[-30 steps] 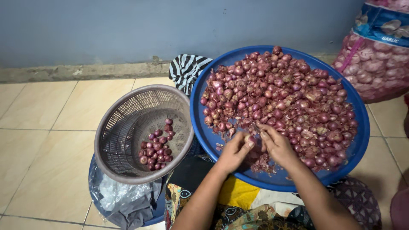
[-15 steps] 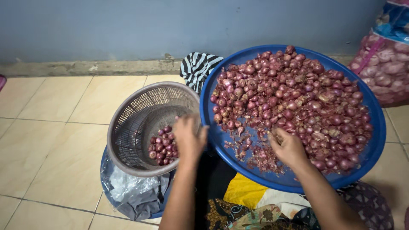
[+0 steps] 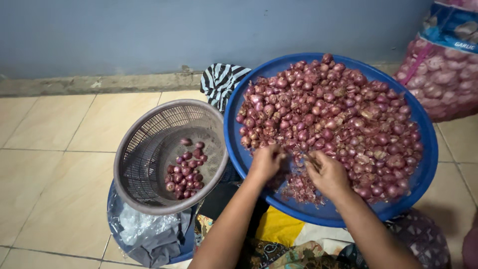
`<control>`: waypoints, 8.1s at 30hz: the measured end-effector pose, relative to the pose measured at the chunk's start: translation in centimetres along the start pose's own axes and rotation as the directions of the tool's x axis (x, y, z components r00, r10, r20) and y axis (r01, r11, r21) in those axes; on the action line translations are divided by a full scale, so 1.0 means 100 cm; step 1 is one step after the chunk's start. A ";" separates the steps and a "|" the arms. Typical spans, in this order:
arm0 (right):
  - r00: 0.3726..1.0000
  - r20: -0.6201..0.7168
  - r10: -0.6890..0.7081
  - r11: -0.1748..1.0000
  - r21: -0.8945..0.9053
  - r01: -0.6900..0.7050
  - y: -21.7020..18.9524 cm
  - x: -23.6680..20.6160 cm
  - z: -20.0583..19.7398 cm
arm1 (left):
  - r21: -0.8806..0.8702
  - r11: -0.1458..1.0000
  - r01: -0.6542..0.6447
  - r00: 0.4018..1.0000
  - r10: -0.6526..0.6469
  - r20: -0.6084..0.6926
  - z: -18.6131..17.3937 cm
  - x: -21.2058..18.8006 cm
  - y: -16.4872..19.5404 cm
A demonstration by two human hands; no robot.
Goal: The person sits on the floor peeling the dry outer skins off shallots from a large blue tray and drops the peeled shallots into a plastic basket beside the tray. They occasionally use a small knife to help remove the skins and push discarded peels aside on the tray.
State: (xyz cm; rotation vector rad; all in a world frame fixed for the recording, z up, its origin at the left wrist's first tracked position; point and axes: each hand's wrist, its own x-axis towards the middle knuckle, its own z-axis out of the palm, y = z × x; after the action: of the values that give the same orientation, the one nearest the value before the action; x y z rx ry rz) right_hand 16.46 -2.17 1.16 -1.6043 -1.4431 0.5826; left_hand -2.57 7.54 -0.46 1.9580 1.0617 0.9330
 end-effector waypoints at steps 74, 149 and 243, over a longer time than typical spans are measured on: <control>0.940 0.341 0.023 0.973 0.207 -0.099 -0.013 -0.001 -0.015 | -0.726 0.670 0.156 0.971 -0.240 -0.013 0.027 -0.029 -0.006; 0.996 0.085 -0.002 0.893 0.448 -0.036 0.010 0.004 -0.001 | -0.690 0.707 0.155 0.972 0.016 0.236 0.036 -0.013 0.017; 1.000 -0.024 0.014 0.956 0.294 -0.006 -0.015 0.007 0.002 | -0.705 0.627 0.331 0.941 -0.163 0.297 0.017 0.002 0.043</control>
State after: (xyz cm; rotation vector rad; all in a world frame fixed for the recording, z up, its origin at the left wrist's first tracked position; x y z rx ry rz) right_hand 15.63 -1.57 2.46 -1.3789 -1.2630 0.7423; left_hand 0.51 5.57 2.41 1.1362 0.6373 0.8061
